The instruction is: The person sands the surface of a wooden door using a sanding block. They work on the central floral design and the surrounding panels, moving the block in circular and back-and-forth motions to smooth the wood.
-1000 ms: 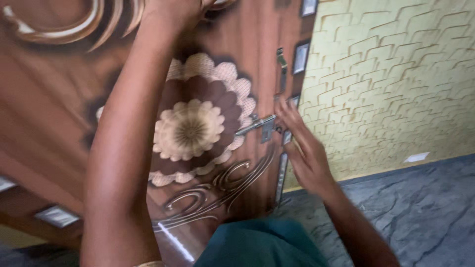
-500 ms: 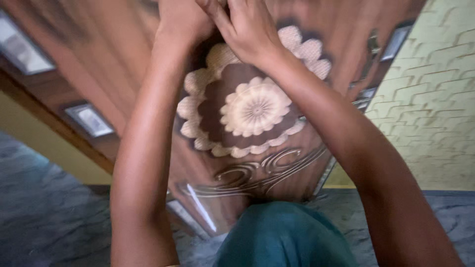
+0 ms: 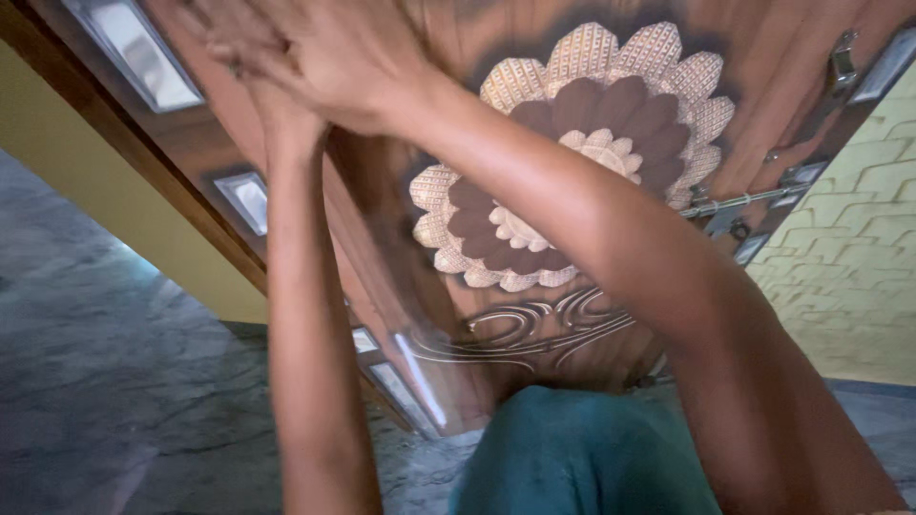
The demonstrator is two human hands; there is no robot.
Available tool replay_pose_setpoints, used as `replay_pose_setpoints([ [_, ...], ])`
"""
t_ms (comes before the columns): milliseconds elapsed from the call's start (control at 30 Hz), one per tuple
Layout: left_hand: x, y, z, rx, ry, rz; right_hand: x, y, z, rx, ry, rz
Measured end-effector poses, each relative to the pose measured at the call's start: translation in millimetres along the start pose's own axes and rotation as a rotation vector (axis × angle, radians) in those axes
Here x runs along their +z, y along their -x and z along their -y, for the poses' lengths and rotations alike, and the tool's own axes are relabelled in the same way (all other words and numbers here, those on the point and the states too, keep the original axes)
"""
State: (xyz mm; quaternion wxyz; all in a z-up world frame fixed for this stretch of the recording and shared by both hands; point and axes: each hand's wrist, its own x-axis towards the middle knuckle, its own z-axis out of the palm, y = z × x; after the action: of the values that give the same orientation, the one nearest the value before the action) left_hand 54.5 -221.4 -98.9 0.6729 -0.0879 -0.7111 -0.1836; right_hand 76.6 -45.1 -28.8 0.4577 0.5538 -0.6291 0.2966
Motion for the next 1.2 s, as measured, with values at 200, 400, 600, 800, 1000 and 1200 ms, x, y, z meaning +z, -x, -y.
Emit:
replay_pose_setpoints([
  [200,-8.8,45.5,67.6,-0.208,0.129,-0.099,-18.9,-21.1,59.7,0.037,0.196,0.198],
  [400,-44.0,61.6,-7.4,-0.299,0.002,-0.285,-38.9,-22.2,83.4,0.131,0.211,0.508],
  [600,-38.5,44.3,-114.3,-0.305,0.646,-0.389,3.9,-12.0,40.4,0.025,0.150,0.491],
  [800,7.0,48.6,-175.3,-0.320,0.540,-0.448,3.0,40.5,-30.3,-0.290,0.514,-0.078],
  [1000,51.1,57.6,-178.3,-0.115,-0.126,-0.297,-86.7,73.8,-54.9,-0.202,0.535,0.149],
  [1200,52.5,42.3,-170.7,-0.036,-0.437,-0.046,-160.7,112.6,-103.6,-0.063,0.434,0.330],
])
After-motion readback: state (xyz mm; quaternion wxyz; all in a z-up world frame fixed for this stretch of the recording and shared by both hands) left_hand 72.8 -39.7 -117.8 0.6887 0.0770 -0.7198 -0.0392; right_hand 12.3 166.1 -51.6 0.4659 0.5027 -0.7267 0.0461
